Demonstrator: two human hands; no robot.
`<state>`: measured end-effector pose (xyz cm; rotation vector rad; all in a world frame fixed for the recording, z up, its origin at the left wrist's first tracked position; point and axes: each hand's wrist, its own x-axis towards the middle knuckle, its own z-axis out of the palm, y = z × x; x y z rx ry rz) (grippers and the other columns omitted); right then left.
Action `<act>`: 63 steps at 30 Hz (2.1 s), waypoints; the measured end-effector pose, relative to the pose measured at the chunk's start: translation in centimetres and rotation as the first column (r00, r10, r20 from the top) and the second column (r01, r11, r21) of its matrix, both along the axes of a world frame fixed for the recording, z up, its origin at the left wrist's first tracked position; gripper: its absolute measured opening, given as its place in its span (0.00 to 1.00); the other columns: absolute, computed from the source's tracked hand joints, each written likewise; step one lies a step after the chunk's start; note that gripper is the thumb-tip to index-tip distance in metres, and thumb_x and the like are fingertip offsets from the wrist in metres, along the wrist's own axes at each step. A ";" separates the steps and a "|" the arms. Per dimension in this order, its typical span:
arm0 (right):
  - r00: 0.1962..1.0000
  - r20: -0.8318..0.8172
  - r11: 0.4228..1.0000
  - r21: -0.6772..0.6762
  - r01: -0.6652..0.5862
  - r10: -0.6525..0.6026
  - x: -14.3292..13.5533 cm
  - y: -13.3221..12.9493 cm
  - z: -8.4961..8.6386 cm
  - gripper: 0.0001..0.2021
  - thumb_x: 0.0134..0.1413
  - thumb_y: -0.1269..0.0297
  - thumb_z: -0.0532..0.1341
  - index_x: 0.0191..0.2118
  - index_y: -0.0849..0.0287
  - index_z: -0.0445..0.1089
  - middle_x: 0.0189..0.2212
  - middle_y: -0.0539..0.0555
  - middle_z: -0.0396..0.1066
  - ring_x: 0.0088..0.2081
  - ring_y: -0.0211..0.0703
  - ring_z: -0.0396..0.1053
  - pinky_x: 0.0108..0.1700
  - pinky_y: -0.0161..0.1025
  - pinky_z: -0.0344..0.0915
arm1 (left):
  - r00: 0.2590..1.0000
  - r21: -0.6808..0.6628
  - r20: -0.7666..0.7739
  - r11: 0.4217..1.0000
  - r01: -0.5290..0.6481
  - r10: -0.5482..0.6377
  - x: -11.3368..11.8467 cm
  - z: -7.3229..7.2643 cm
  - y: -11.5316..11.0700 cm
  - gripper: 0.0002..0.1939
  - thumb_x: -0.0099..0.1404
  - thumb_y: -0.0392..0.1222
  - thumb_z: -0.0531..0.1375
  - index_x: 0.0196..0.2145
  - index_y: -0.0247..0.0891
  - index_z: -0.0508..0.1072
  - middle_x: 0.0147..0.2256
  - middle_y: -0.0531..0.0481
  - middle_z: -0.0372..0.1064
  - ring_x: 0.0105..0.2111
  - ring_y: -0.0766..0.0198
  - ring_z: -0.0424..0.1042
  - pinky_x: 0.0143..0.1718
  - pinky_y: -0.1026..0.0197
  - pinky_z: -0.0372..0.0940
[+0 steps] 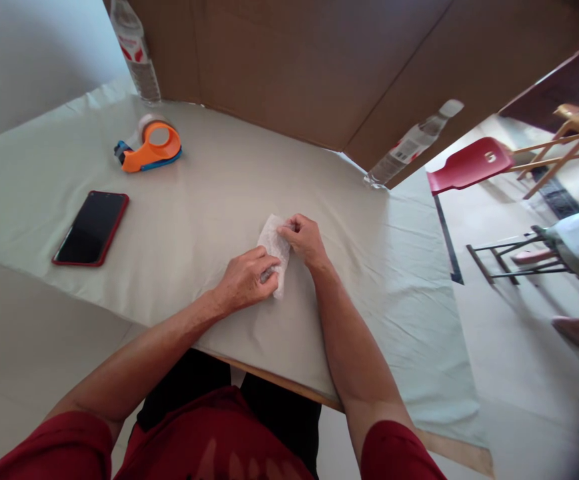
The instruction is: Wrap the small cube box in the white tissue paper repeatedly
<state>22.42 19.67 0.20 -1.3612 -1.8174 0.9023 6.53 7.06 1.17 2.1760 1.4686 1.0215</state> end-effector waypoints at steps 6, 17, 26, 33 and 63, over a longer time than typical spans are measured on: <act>1.000 -0.005 1.000 0.027 0.013 -0.012 -0.6 -0.1 0.2 0.09 0.42 0.57 0.62 0.30 0.56 0.67 0.23 0.45 0.61 0.27 0.37 0.56 0.33 0.37 0.57 | 1.000 -0.015 -0.017 1.000 0.007 -0.007 0.0 0.2 0.0 0.12 0.62 0.35 0.58 0.41 0.37 0.78 0.32 0.49 0.70 0.28 0.66 0.68 0.33 0.63 0.66; 0.983 -0.181 0.999 -0.041 0.019 -0.026 -1.3 -0.9 1.0 0.10 0.44 0.55 0.61 0.26 0.56 0.67 0.22 0.45 0.59 0.26 0.36 0.54 0.30 0.36 0.54 | 0.999 0.030 -0.033 0.999 -0.010 0.011 0.1 0.0 -0.4 0.11 0.63 0.36 0.57 0.41 0.37 0.78 0.35 0.48 0.71 0.32 0.64 0.71 0.36 0.62 0.67; 0.978 -0.197 0.995 -0.080 0.059 -0.074 -1.4 -0.6 0.2 0.09 0.43 0.56 0.61 0.28 0.56 0.69 0.22 0.45 0.61 0.26 0.36 0.56 0.30 0.36 0.56 | 0.997 0.044 -0.072 0.999 -0.025 0.029 0.0 -0.1 -0.5 0.12 0.63 0.37 0.58 0.42 0.38 0.79 0.38 0.47 0.69 0.30 0.67 0.68 0.32 0.65 0.65; 0.949 -0.308 0.988 -0.156 0.015 -0.063 -1.2 -0.7 0.1 0.10 0.42 0.56 0.63 0.29 0.56 0.67 0.23 0.45 0.64 0.25 0.35 0.58 0.29 0.35 0.57 | 0.997 0.053 -0.076 0.998 -0.025 0.029 0.1 -0.1 -0.5 0.11 0.63 0.37 0.57 0.41 0.37 0.78 0.40 0.46 0.68 0.29 0.68 0.66 0.30 0.65 0.64; 0.846 -0.521 0.955 -0.292 -0.056 -0.109 -1.1 -0.7 0.0 0.16 0.35 0.57 0.70 0.33 0.56 0.71 0.26 0.46 0.71 0.27 0.36 0.65 0.32 0.36 0.63 | 0.996 0.059 -0.084 0.998 -0.010 0.014 -0.1 0.0 -0.5 0.11 0.64 0.37 0.57 0.41 0.36 0.77 0.41 0.45 0.70 0.30 0.67 0.69 0.31 0.64 0.65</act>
